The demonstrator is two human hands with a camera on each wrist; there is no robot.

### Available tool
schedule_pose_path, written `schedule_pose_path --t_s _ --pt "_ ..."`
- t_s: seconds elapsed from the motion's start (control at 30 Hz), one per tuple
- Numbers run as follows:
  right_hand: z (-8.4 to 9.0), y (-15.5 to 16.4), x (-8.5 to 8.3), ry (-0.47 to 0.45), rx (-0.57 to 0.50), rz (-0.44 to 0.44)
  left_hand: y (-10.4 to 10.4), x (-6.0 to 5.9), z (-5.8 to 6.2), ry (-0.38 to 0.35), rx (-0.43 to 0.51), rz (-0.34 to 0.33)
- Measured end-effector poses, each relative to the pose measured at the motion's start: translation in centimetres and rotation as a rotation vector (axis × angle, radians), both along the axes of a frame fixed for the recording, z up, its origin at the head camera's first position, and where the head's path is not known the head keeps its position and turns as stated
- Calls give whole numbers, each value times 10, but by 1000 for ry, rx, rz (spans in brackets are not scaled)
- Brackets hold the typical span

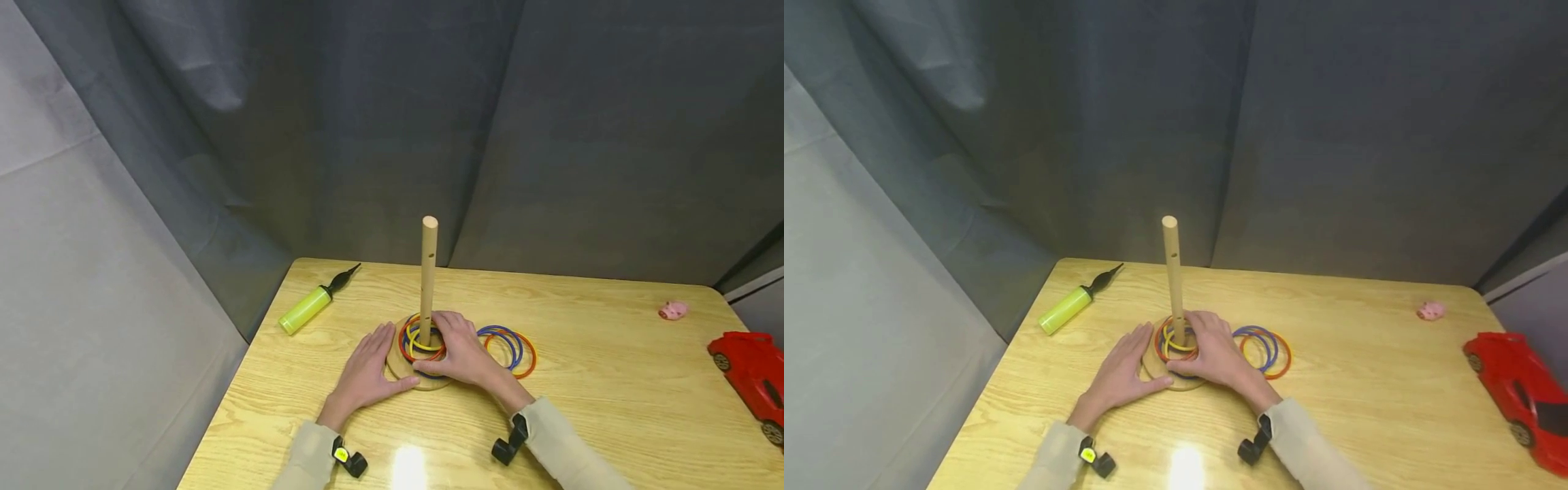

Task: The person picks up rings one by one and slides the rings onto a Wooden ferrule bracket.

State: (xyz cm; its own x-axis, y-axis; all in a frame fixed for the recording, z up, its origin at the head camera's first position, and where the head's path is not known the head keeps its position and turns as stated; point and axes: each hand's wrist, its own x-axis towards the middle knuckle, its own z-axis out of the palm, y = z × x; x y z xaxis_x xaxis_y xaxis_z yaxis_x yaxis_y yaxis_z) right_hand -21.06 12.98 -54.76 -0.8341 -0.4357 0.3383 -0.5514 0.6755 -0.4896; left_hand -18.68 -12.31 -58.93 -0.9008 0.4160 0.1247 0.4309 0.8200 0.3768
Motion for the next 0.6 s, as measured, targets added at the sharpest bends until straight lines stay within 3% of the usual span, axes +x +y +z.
schedule_pose_path --t_s 0.2,0.6 --pt "3 9 10 -31 -52 12 -1 1 0 -6 1 4" --pt "7 61 27 -13 -32 -87 -2 0 -2 7 -2 5"
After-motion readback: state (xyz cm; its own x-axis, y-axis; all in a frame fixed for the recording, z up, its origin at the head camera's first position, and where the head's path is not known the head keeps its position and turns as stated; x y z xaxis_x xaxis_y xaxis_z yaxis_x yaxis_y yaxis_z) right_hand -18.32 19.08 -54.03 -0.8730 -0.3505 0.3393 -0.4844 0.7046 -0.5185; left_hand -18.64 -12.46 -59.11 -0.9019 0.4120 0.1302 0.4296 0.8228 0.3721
